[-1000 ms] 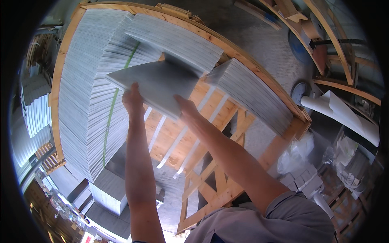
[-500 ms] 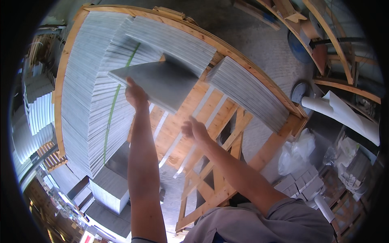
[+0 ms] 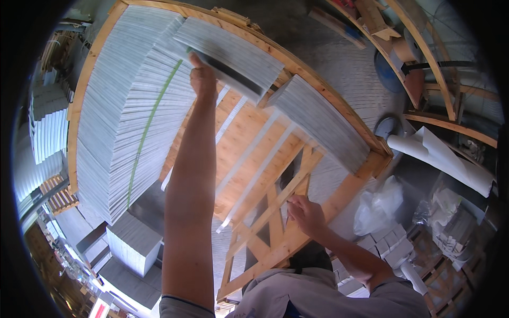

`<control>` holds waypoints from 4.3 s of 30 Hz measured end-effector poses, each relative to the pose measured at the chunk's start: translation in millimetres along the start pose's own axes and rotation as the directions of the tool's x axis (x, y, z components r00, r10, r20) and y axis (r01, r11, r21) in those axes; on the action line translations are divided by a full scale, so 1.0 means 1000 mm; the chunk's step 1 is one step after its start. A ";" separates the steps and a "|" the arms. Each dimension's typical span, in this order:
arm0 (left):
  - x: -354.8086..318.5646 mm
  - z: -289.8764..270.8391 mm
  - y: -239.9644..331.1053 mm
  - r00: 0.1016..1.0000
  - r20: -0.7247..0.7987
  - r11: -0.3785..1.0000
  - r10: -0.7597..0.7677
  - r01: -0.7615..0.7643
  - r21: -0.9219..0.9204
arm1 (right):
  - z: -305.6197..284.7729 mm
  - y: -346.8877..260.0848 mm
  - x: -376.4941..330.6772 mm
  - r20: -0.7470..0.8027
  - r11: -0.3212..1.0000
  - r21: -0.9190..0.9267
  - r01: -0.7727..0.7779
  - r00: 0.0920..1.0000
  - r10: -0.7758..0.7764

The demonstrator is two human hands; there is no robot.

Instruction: The person repeatedly picks up individual white rectangular plates from a metal rack and places them onto a wooden rack. The action is performed one at a time in a repetitive cycle.

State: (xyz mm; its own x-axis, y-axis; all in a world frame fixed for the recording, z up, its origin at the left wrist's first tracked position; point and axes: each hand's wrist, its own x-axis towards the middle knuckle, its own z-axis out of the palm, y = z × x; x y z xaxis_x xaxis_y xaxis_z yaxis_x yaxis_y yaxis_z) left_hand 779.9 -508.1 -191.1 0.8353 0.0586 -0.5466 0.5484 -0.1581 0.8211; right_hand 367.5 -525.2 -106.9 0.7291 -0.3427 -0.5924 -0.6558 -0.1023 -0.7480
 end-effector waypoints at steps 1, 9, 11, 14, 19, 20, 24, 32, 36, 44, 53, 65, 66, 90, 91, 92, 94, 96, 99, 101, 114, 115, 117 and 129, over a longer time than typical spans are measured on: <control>-0.004 0.009 -0.001 0.993 -0.007 0.992 0.119 -0.119 0.035 | -0.007 0.004 -0.008 -0.034 0.995 -0.099 0.008 0.999 -0.012; -0.025 0.042 -0.013 0.924 -0.156 0.911 0.349 -0.296 0.285 | -0.021 0.030 -0.026 -0.041 0.854 -0.371 0.364 0.913 -0.407; -0.020 0.041 -0.013 0.929 -0.153 0.905 0.338 -0.276 0.323 | -0.016 0.033 -0.025 -0.066 0.814 -0.402 0.418 0.874 -0.481; -0.016 0.042 -0.019 0.928 -0.154 0.898 0.339 -0.270 0.349 | -0.013 0.034 -0.025 -0.097 0.786 -0.439 0.435 0.847 -0.523; -0.009 0.031 -0.015 0.968 -0.073 0.891 0.242 -0.192 0.411 | -0.009 0.033 -0.028 -0.128 0.730 -0.525 0.438 0.807 -0.576; -0.008 0.025 -0.014 0.976 0.002 0.899 0.219 -0.203 0.389 | -0.008 0.034 -0.029 -0.133 0.713 -0.543 0.443 0.793 -0.594; -0.023 0.000 -0.021 0.952 0.045 0.930 0.304 -0.306 0.203 | -0.005 0.037 -0.033 -0.159 0.690 -0.573 0.441 0.766 -0.622; -0.148 -0.094 -0.154 0.972 0.173 0.873 0.158 -0.220 0.436 | 0.001 0.044 -0.040 -0.151 0.637 -0.665 0.390 0.765 -0.626; -0.216 -0.177 -0.259 0.961 0.261 0.813 0.092 -0.224 0.538 | 0.004 0.049 -0.041 -0.174 0.621 -0.686 0.379 0.743 -0.646; -0.321 -0.371 -0.408 0.972 0.235 0.776 -0.019 -0.134 0.616 | 0.014 0.056 -0.041 -0.240 0.661 -0.683 0.312 0.758 -0.606; -0.439 -0.486 -0.409 0.936 -0.212 0.959 -0.281 0.267 -0.094 | 0.012 0.060 -0.043 -0.175 0.520 -0.832 0.194 0.798 -0.577; -0.613 -0.475 -0.347 0.615 -0.778 0.979 0.132 0.042 0.199 | 0.013 0.048 -0.060 -0.118 0.490 -0.861 0.136 0.884 -0.453; -0.626 -0.478 -0.344 0.582 -0.807 0.987 0.101 0.044 0.155 | 0.014 0.047 -0.062 -0.116 0.493 -0.859 0.139 0.885 -0.451; -0.874 -0.629 -0.685 0.147 -0.720 0.722 -0.678 0.315 -0.616 | 0.279 0.033 -0.188 0.470 0.661 -0.439 0.608 0.783 -0.409; -0.878 -0.645 -0.688 0.172 -0.720 0.732 -0.672 0.299 -0.612 | 0.296 0.030 -0.208 0.495 0.645 -0.440 0.625 0.768 -0.406; -0.883 -0.660 -0.690 0.198 -0.703 0.726 -0.683 0.282 -0.627 | 0.310 0.029 -0.227 0.521 0.608 -0.458 0.649 0.750 -0.408; -0.892 -0.689 -0.691 0.212 -0.717 0.747 -0.664 0.205 -0.632 | 0.343 0.027 -0.257 0.553 0.565 -0.483 0.669 0.733 -0.396; -0.900 -0.713 -0.692 0.209 -0.718 0.747 -0.664 0.145 -0.648 | 0.370 0.026 -0.279 0.561 0.555 -0.503 0.662 0.739 -0.372; -0.908 -0.736 -0.702 0.210 -0.705 0.732 -0.677 0.093 -0.675 | 0.403 0.023 -0.299 0.619 0.522 -0.509 0.685 0.712 -0.331; -0.911 -0.740 -0.715 0.236 -0.667 0.692 -0.707 0.034 -0.721 | 0.425 0.021 -0.308 0.648 0.549 -0.480 0.684 0.698 -0.304; -0.916 -0.811 -0.758 0.325 -0.357 0.348 -0.876 -0.087 -0.933 | 0.646 0.048 -0.337 0.750 0.457 -0.586 0.669 0.662 -0.008; -0.911 -0.830 -0.756 0.314 -0.360 0.355 -0.878 -0.077 -0.932 | 0.664 0.052 -0.339 0.729 0.519 -0.608 0.601 0.681 0.066; -0.906 -0.872 -0.748 0.329 -0.374 0.383 -0.867 -0.040 -0.923 | 0.696 0.068 -0.346 0.711 0.691 -0.554 0.463 0.696 0.103; -0.830 -1.105 -0.696 0.400 -0.499 0.523 -0.769 -0.054 -0.850 | 0.867 0.042 -0.383 0.677 0.755 -0.568 0.327 0.707 0.203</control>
State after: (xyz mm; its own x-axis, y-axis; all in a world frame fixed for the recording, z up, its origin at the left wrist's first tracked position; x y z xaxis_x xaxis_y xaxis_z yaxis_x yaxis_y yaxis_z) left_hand -252.6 642.2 -127.8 -0.0687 0.6367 -0.7681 0.2745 0.7522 0.5990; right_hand 230.0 411.1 -170.7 0.5150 0.3690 -0.7737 -0.3676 -0.7203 -0.5883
